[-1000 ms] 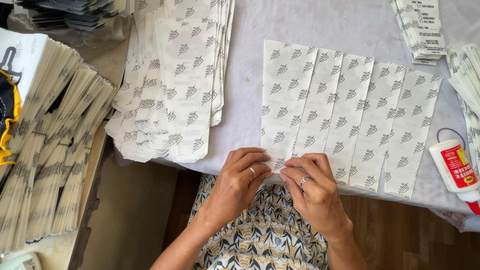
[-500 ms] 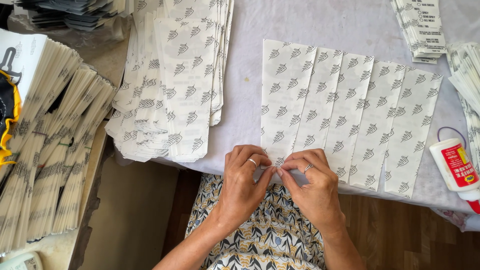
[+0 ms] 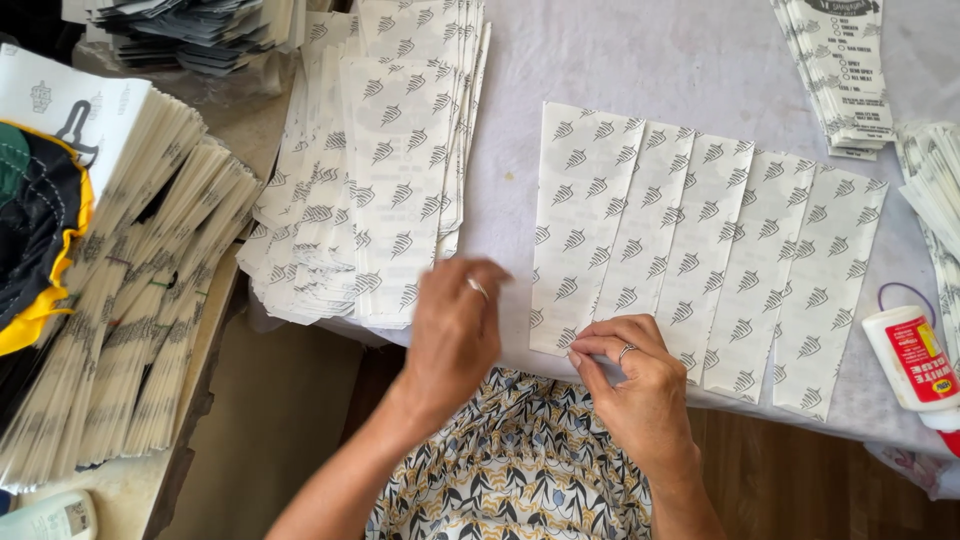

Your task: Arranging and gluing printed paper strips to assemble packaging components

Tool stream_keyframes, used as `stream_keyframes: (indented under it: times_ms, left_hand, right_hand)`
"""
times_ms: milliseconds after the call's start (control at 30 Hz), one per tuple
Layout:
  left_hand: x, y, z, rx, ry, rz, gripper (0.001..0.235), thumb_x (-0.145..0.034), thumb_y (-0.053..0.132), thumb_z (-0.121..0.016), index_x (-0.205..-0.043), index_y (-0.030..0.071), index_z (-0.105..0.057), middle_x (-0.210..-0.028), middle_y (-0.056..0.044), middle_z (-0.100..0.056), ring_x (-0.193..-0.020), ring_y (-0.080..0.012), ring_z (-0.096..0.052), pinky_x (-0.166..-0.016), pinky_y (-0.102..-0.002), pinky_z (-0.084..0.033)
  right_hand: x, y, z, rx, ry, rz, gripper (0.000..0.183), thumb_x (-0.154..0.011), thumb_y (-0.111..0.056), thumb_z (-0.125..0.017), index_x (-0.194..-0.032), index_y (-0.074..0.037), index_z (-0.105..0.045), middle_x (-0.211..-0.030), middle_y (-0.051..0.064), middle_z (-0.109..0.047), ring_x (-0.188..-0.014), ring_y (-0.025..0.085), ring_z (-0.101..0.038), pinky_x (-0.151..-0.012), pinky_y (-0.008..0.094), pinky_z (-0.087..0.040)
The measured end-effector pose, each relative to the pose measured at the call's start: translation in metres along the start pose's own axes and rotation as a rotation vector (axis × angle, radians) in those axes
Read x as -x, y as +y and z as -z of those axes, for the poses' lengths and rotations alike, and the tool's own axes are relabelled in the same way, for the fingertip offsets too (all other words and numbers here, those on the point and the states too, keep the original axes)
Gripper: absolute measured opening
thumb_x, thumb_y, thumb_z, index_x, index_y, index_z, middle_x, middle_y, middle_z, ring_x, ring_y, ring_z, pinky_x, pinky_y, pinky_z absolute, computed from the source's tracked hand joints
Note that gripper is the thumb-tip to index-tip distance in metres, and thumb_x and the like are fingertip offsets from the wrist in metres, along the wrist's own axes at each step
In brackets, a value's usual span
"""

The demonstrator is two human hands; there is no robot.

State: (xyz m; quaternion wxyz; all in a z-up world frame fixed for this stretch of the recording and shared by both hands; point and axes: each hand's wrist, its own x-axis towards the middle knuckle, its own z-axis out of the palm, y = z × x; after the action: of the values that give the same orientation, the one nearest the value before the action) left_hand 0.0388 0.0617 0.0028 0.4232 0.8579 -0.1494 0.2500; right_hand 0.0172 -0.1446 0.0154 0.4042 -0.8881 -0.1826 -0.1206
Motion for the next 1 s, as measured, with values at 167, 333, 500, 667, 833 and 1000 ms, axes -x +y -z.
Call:
stream_keyframes:
  times_ms: [167,333,500,667,833,1000]
  left_hand:
    - [-0.054,-0.060,0.010,-0.687,-0.014,0.152,0.060,-0.086,0.034,-0.084,-0.128,0.000,-0.057,-0.129,-0.027,-0.057,-0.118,-0.0400,-0.055,-0.097,-0.049,-0.045]
    - [-0.064,-0.097,0.004,-0.814,-0.148,0.320,0.053,-0.090,0.029,-0.064,-0.129,-0.006,-0.056,-0.128,-0.038,-0.058,-0.124,-0.0535,-0.051,-0.101,-0.062,-0.045]
    - [-0.074,-0.121,0.021,-0.831,-0.169,0.376,0.029,-0.099,0.008,-0.050,-0.112,-0.014,-0.063,-0.119,-0.039,-0.062,-0.117,-0.0525,-0.056,-0.099,-0.061,-0.051]
    - [-0.070,-0.134,0.022,-0.753,-0.047,0.236,0.029,-0.105,0.002,-0.055,-0.083,-0.010,-0.069,-0.083,-0.027,-0.070,-0.089,-0.0471,-0.068,-0.082,-0.053,-0.061]
    - [-0.069,-0.138,0.023,-0.756,0.020,0.295,0.028,-0.105,0.013,-0.066,-0.081,-0.002,-0.067,-0.070,-0.016,-0.065,-0.063,-0.0337,-0.063,-0.050,-0.046,-0.053]
    - [-0.073,-0.124,0.035,-0.703,-0.027,0.443,0.042,-0.100,0.034,-0.077,-0.080,-0.001,-0.067,-0.075,-0.013,-0.064,-0.064,-0.0335,-0.059,-0.054,-0.049,-0.049]
  right_hand:
    - [0.002,0.002,0.000,0.012,-0.004,0.002,0.010,-0.079,0.001,-0.081,-0.085,-0.006,-0.078,-0.088,0.003,-0.073,-0.092,0.017,-0.064,-0.082,0.027,-0.056]
    - [0.005,0.003,0.000,0.031,0.001,-0.007,0.007,-0.081,-0.001,-0.080,-0.085,-0.006,-0.079,-0.090,0.003,-0.074,-0.093,0.016,-0.065,-0.082,0.028,-0.056]
    - [0.003,0.005,0.000,0.017,0.002,0.011,0.007,-0.082,-0.001,-0.080,-0.087,-0.006,-0.079,-0.091,0.003,-0.074,-0.093,0.016,-0.064,-0.082,0.027,-0.056]
    - [0.003,0.005,-0.001,0.024,0.013,0.027,0.007,-0.081,0.000,-0.081,-0.085,-0.005,-0.078,-0.089,0.003,-0.073,-0.091,0.015,-0.065,-0.079,0.026,-0.057]
    - [0.004,0.005,0.000,0.009,0.009,0.028,0.007,-0.081,0.000,-0.081,-0.086,-0.005,-0.078,-0.090,0.004,-0.073,-0.092,0.016,-0.065,-0.080,0.026,-0.057]
    - [0.004,0.005,0.000,0.004,0.006,0.035,0.008,-0.082,0.000,-0.080,-0.087,-0.006,-0.078,-0.091,0.004,-0.073,-0.092,0.016,-0.064,-0.080,0.027,-0.056]
